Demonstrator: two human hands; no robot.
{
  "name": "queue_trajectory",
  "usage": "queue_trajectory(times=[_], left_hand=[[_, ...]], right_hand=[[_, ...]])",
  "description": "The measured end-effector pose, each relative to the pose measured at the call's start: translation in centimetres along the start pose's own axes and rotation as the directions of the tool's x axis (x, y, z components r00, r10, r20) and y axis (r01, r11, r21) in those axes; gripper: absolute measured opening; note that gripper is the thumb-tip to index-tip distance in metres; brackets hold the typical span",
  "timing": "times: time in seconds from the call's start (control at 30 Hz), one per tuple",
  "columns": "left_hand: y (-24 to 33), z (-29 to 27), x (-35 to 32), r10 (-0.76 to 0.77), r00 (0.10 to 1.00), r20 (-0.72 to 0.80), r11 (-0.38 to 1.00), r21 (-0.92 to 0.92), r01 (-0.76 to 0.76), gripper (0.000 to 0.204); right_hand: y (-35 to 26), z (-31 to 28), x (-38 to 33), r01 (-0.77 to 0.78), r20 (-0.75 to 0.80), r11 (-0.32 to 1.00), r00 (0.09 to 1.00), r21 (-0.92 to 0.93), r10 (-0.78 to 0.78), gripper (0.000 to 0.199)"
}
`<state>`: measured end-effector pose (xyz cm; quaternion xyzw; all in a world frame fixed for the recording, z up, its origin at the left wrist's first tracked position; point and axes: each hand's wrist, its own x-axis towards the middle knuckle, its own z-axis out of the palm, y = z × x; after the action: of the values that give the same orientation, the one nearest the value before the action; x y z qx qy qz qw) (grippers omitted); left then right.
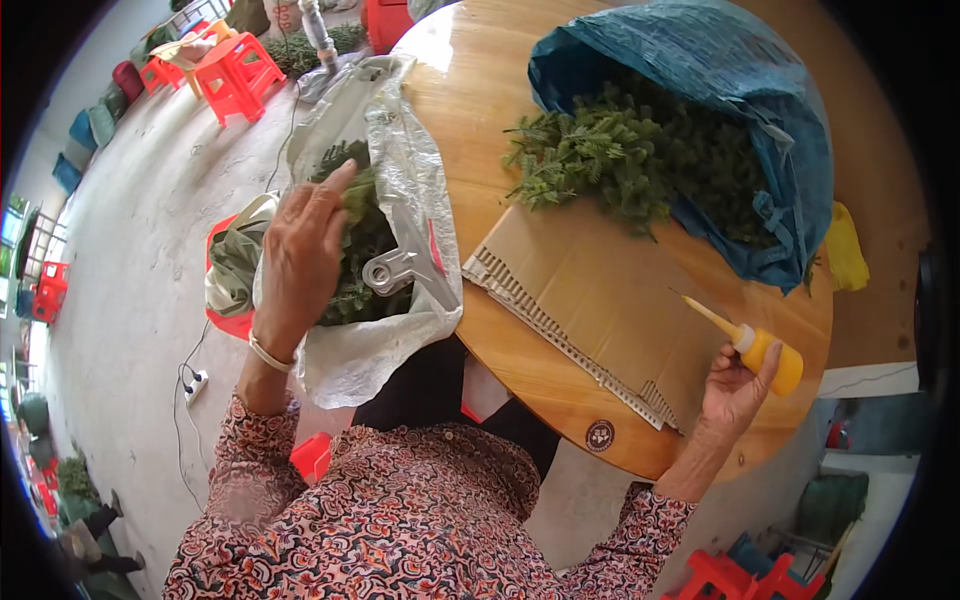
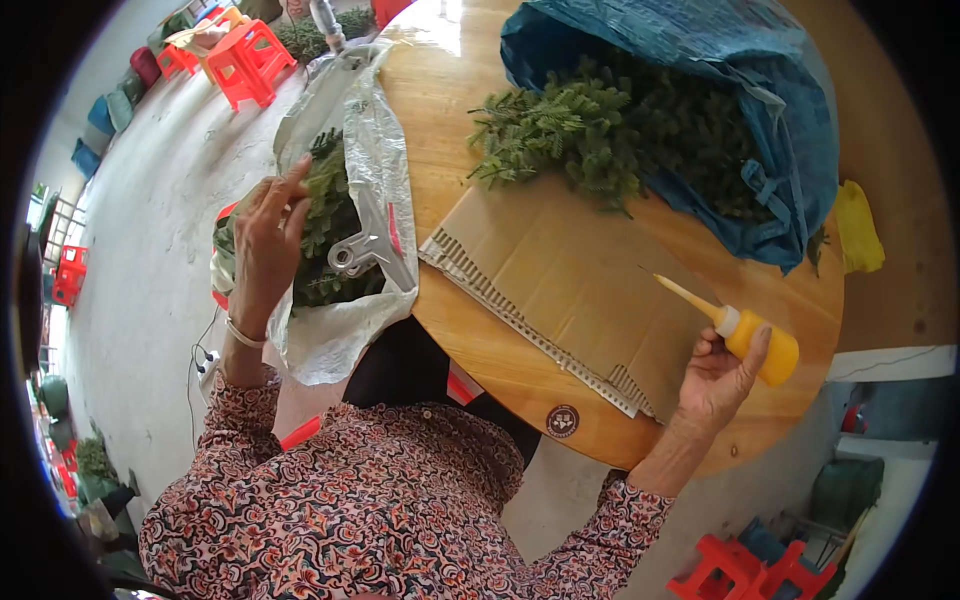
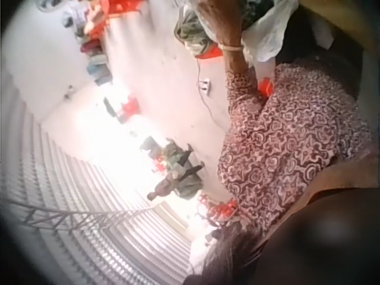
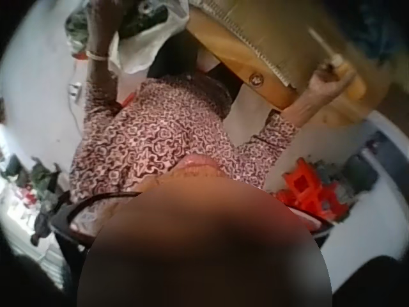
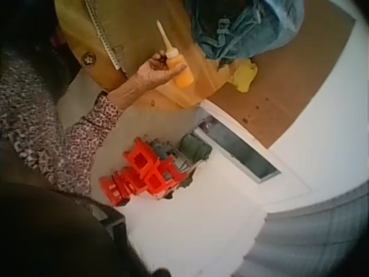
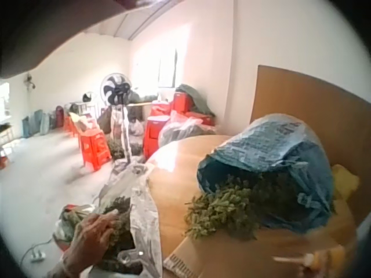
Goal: Inspecting green plant sprigs on a cardboard surface and applying liquid from a squeeze bottle.
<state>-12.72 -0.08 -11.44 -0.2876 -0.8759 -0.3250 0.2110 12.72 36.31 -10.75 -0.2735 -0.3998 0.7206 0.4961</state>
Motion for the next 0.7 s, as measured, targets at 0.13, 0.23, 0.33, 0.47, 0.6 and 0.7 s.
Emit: queue_trajectory(times=[0.13,0.23,0.33,0.47,0.6,0.7], left_hand=[[-2.9,1.2,-0.8,0.152,0.988,0.011,0.952,0.269,-0.149,0.038],[2.8,2.8,1.1,0.269,0.963,0.005,0.963,0.028,-0.269,0.038],[6.8,5.9,2.7,0.390,0.920,0.037,0.918,-0.092,-0.385,0.036],[8.1,10.4,3.6,0.478,0.876,0.065,0.874,-0.138,-0.467,0.028],[8.0,12.2,3.9,0.393,0.900,0.191,0.918,-0.016,-0.397,0.031],[7.9,12.2,4.0,0.218,0.953,0.209,0.971,0.056,-0.234,0.031]], right_hand=[[0.1,0.0,0.2,-0.002,0.014,1.000,1.000,-0.008,0.002,0.038],[-0.4,0.0,-0.2,-0.001,-0.012,1.000,1.000,-0.014,0.000,0.037],[-0.5,0.1,-0.6,-0.001,-0.004,1.000,1.000,0.006,0.001,0.035],[0.1,0.2,-0.5,-0.009,0.014,0.998,1.000,0.056,0.008,0.030],[-0.2,0.6,-1.3,-0.008,-0.044,0.999,0.999,0.036,0.010,0.031],[-0.2,0.4,-1.5,-0.027,-0.029,0.998,0.999,0.055,0.029,0.031]])
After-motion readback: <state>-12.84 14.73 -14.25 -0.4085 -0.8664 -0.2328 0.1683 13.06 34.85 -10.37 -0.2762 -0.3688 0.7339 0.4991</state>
